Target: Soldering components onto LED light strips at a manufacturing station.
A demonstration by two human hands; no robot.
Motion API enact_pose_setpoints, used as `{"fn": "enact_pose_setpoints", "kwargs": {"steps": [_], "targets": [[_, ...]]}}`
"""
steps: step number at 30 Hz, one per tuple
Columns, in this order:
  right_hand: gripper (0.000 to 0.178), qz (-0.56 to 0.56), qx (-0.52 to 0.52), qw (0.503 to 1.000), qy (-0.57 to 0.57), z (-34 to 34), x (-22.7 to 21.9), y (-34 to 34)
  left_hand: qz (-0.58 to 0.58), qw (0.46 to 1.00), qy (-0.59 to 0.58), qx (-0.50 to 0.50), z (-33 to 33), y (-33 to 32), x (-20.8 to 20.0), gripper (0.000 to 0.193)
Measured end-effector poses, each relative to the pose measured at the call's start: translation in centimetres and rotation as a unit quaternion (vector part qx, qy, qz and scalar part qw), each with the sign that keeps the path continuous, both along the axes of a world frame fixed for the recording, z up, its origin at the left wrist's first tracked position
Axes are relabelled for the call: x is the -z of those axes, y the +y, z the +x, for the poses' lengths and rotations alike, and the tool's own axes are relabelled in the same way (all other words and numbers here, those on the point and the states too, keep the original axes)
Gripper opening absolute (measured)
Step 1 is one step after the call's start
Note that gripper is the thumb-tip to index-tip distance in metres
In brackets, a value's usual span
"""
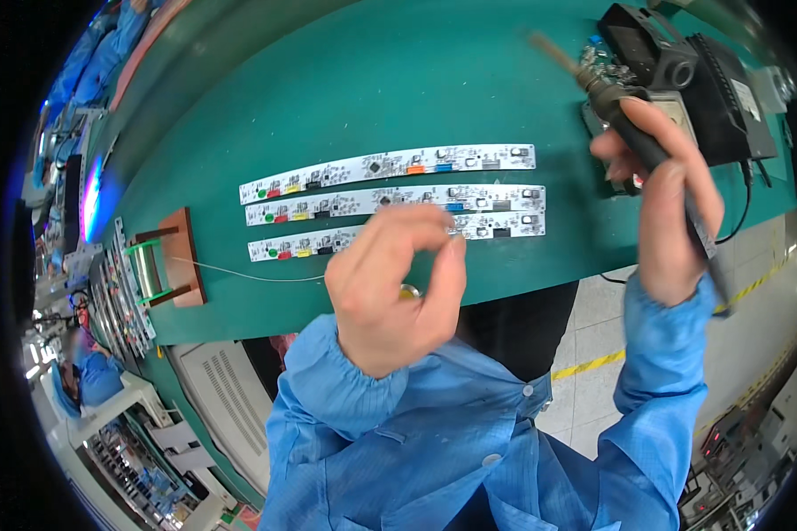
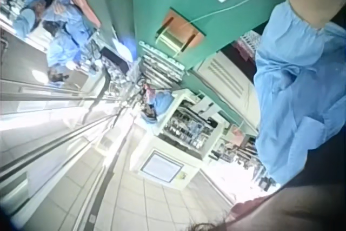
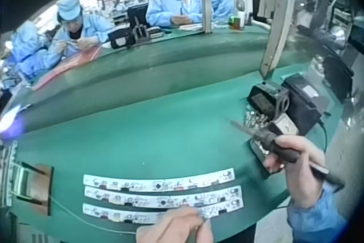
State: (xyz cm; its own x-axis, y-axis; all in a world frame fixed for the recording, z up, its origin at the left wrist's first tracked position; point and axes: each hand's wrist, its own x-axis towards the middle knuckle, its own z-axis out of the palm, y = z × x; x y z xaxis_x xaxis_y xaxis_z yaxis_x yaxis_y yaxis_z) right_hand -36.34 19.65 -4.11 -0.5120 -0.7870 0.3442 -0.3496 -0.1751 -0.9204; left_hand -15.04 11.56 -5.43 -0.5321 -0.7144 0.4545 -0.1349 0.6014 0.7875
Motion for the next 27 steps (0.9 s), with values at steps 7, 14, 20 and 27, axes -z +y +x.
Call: {"fn": "enact_pose_setpoints", "kwargs": {"steps": [7,14,20,27], "targets": [[0.026,0.158,-0.079,0.978,-0.111,-2.0,-0.8,-2.0,-0.018,0.993,-0.085,-0.085,-1.7,-1.4,2.1,0.013],[0.024,0.213,-0.082,0.964,-0.137,-1.9,-1.1,-2.5,0.001,0.993,-0.095,-0.070,-1.8,-1.6,2.5,0.012],[0.028,0.256,-0.102,0.955,-0.107,-2.2,-1.1,-2.9,-0.010,0.993,-0.100,-0.068,-2.0,-1.6,2.5,0.012],[0.024,0.268,-0.128,0.946,-0.134,-2.6,-1.2,-3.2,-0.021,0.992,-0.100,-0.074,-2.0,-1.6,2.7,0.011]]}}
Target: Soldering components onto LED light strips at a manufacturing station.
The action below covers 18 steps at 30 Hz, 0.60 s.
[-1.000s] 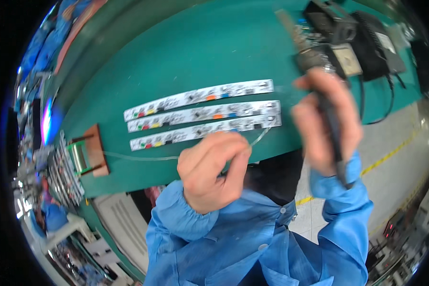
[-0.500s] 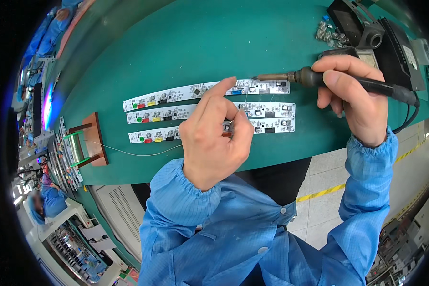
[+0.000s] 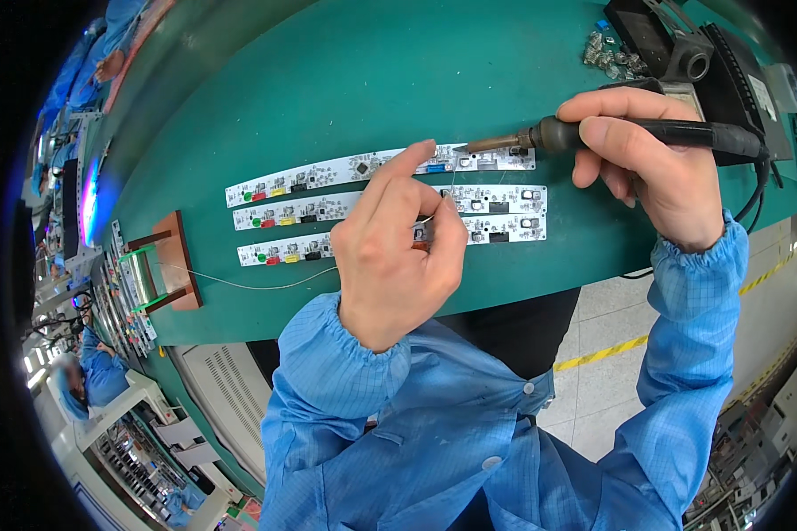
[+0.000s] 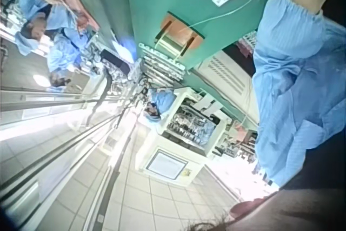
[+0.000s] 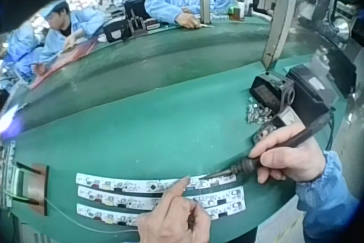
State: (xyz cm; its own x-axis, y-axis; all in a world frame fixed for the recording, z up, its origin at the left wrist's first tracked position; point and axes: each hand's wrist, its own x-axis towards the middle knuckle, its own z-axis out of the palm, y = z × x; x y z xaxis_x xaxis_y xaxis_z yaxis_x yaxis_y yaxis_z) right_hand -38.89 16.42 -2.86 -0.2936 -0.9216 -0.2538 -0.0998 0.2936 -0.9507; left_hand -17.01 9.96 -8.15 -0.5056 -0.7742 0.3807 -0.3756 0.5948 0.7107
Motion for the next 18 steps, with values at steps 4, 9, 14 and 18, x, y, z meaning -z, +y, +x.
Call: {"fn": "enact_pose_setpoints", "kwargs": {"steps": [4,9,14,18], "targets": [[0.025,-0.006,-0.006,1.000,-0.009,-0.28,0.11,-0.10,0.000,1.000,-0.017,0.000,-0.04,-0.07,-0.34,0.011],[0.026,-0.007,-0.011,1.000,-0.008,-0.31,0.20,-0.09,-0.005,1.000,-0.022,0.002,0.08,-0.03,-0.24,0.009],[0.026,-0.005,-0.013,1.000,-0.009,-0.33,0.24,-0.10,-0.006,1.000,-0.016,0.001,0.12,-0.06,-0.15,0.010],[0.029,-0.004,-0.002,1.000,0.005,-0.27,0.33,-0.06,-0.006,1.000,-0.007,0.002,0.09,-0.11,0.00,0.010]]}}
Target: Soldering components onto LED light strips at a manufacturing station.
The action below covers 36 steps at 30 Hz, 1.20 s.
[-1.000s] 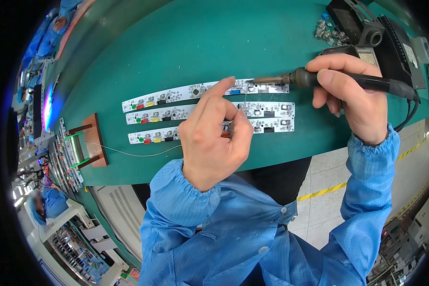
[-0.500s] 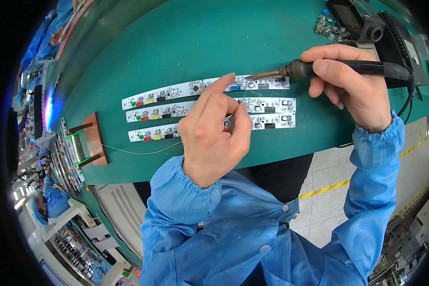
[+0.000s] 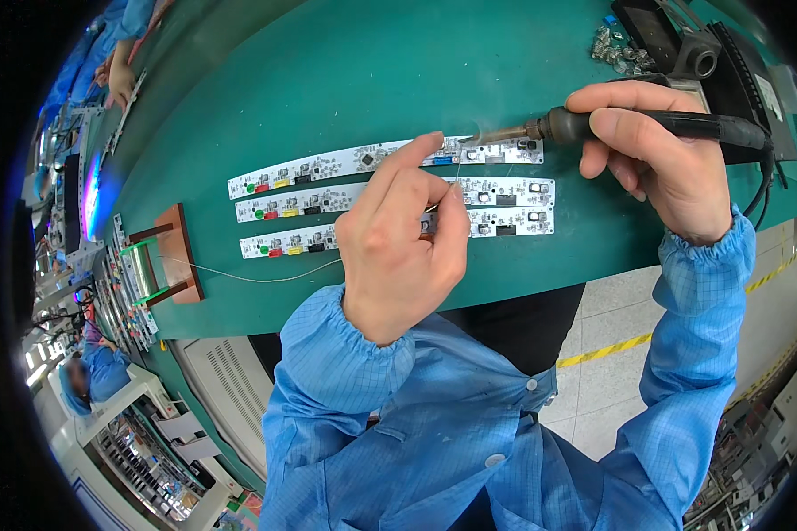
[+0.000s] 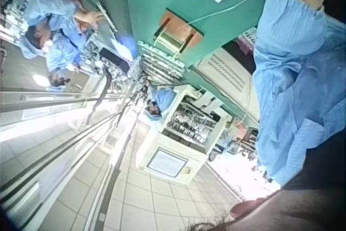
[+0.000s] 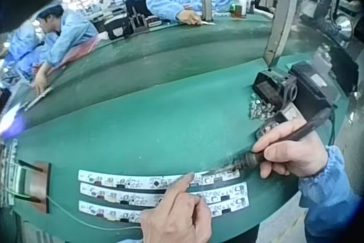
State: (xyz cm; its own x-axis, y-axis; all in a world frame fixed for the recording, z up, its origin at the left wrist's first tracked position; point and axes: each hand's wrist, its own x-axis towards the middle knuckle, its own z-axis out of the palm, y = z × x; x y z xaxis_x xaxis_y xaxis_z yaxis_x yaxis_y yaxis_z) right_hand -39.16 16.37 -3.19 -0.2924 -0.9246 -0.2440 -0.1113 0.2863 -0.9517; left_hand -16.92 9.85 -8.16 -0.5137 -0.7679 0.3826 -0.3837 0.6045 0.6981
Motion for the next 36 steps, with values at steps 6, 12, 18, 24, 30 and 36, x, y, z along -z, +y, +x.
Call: {"fn": "enact_pose_setpoints", "kwargs": {"steps": [6,12,18,24,30,36], "targets": [[0.028,0.000,0.002,1.000,0.001,0.1,-0.2,0.0,0.015,1.000,0.007,0.001,-0.1,0.0,-0.6,0.011],[0.027,0.001,0.009,1.000,0.014,0.1,-0.2,0.1,0.015,1.000,0.008,0.002,-0.2,0.1,-0.5,0.011],[0.027,-0.015,0.012,1.000,0.018,-0.1,-0.1,0.5,0.014,1.000,0.007,0.007,-0.1,0.2,-0.3,0.010],[0.028,-0.116,0.248,0.959,0.067,3.3,0.0,3.3,-0.007,0.999,0.009,-0.037,0.7,0.2,-0.8,0.010],[0.042,-0.414,0.201,0.849,0.260,2.6,7.3,14.0,-0.009,1.000,0.009,-0.011,0.1,0.4,-0.7,0.009],[0.049,-0.191,0.239,0.867,0.392,5.7,8.0,13.2,-0.005,0.998,0.064,-0.014,1.5,1.4,-2.4,0.011]]}}
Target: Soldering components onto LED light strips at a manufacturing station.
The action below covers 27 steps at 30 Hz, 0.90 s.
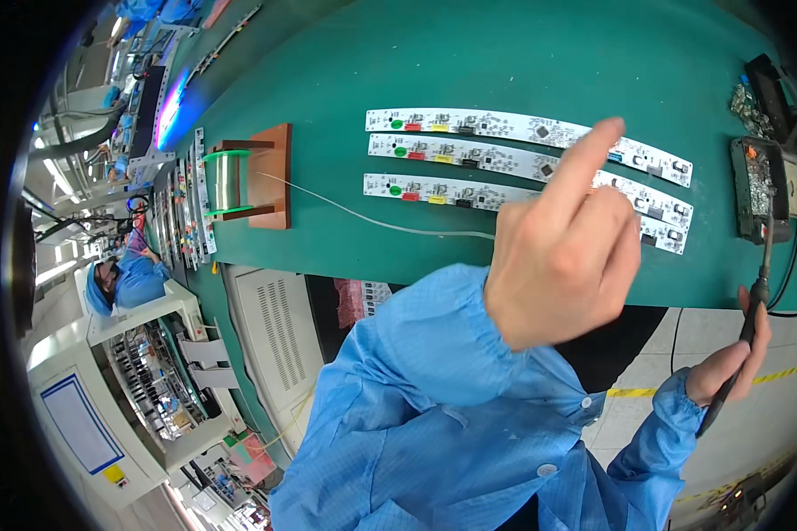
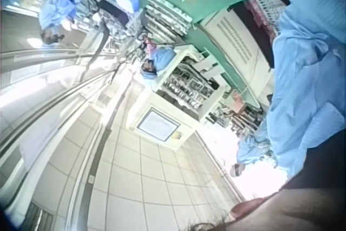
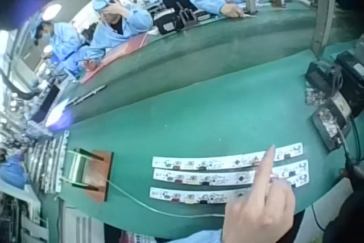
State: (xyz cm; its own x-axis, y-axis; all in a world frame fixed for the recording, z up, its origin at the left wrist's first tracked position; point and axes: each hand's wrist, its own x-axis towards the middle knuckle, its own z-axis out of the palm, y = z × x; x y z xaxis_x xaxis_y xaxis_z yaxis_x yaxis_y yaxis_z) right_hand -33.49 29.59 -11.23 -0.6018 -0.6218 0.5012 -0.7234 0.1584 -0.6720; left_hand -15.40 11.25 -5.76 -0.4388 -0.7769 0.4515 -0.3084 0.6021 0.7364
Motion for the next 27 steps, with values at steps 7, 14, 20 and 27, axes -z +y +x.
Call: {"fn": "enact_pose_setpoints", "kwargs": {"steps": [7,14,20,27], "targets": [[0.045,-0.049,0.014,0.999,-0.012,0.9,-0.2,-0.9,0.000,0.996,0.048,0.073,3.2,3.0,0.5,0.012],[0.037,-0.037,0.012,0.999,0.001,0.5,-0.2,-1.3,-0.017,0.997,0.047,0.052,7.4,2.6,0.2,0.022],[0.037,-0.022,-0.002,0.999,-0.027,3.6,-1.5,-3.8,-0.085,0.984,-0.057,-0.145,14.5,-1.7,0.6,0.013],[0.039,-0.027,-0.024,0.997,-0.075,4.9,-1.8,-8.4,-0.068,0.978,-0.034,-0.195,15.4,-3.1,1.5,0.021]]}}
